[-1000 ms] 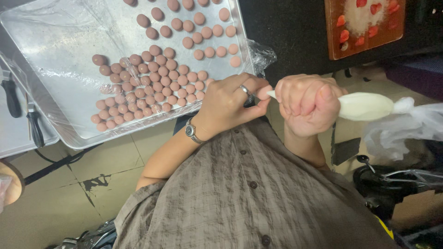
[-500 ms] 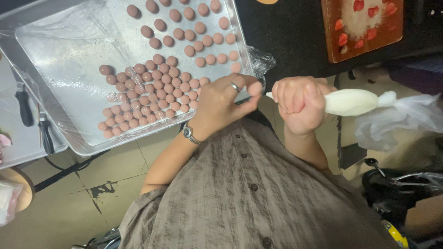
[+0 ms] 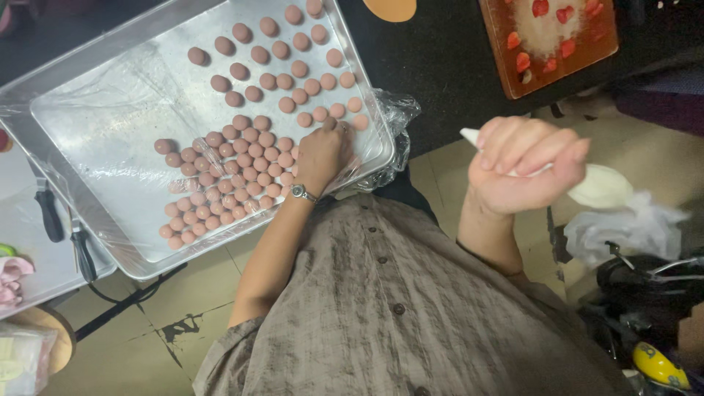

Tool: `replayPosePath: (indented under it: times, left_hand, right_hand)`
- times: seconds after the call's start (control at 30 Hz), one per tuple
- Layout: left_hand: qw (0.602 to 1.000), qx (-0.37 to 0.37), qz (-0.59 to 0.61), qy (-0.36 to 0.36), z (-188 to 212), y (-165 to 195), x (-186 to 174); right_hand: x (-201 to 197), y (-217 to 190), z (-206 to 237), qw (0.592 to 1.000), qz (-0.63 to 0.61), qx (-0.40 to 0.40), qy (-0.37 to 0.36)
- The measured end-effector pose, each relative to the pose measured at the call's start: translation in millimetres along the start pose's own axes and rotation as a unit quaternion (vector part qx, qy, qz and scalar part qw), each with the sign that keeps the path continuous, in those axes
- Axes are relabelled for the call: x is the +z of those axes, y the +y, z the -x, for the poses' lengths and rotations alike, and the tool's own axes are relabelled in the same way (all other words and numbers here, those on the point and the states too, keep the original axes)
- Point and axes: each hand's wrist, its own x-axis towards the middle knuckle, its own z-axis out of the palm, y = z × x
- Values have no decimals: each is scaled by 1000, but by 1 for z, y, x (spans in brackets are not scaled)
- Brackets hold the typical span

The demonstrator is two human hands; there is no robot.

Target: The person pipes white cream from a piping bag into small round dough balls, holding each ball in one hand while squeezing the bag with the other, and places the filled ball back on a plastic-lined tray. After filling many balls, the person carries a pink cup to a refrigerator.

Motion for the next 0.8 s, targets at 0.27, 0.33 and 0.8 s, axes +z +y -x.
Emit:
replayPosePath:
  times: [0.27, 0.33, 0.8]
  left_hand:
    - [999, 25, 23, 42, 12, 0, -12]
    - [998, 64, 15, 9, 14, -2, -22]
    - [978, 179, 16, -104, 6, -14, -13]
  right_hand:
    - [-6, 1, -3, 956, -159, 245, 10]
    - [-10, 3, -11, 929, -234, 285, 24]
    - [-25, 11, -11, 894, -296, 334, 32]
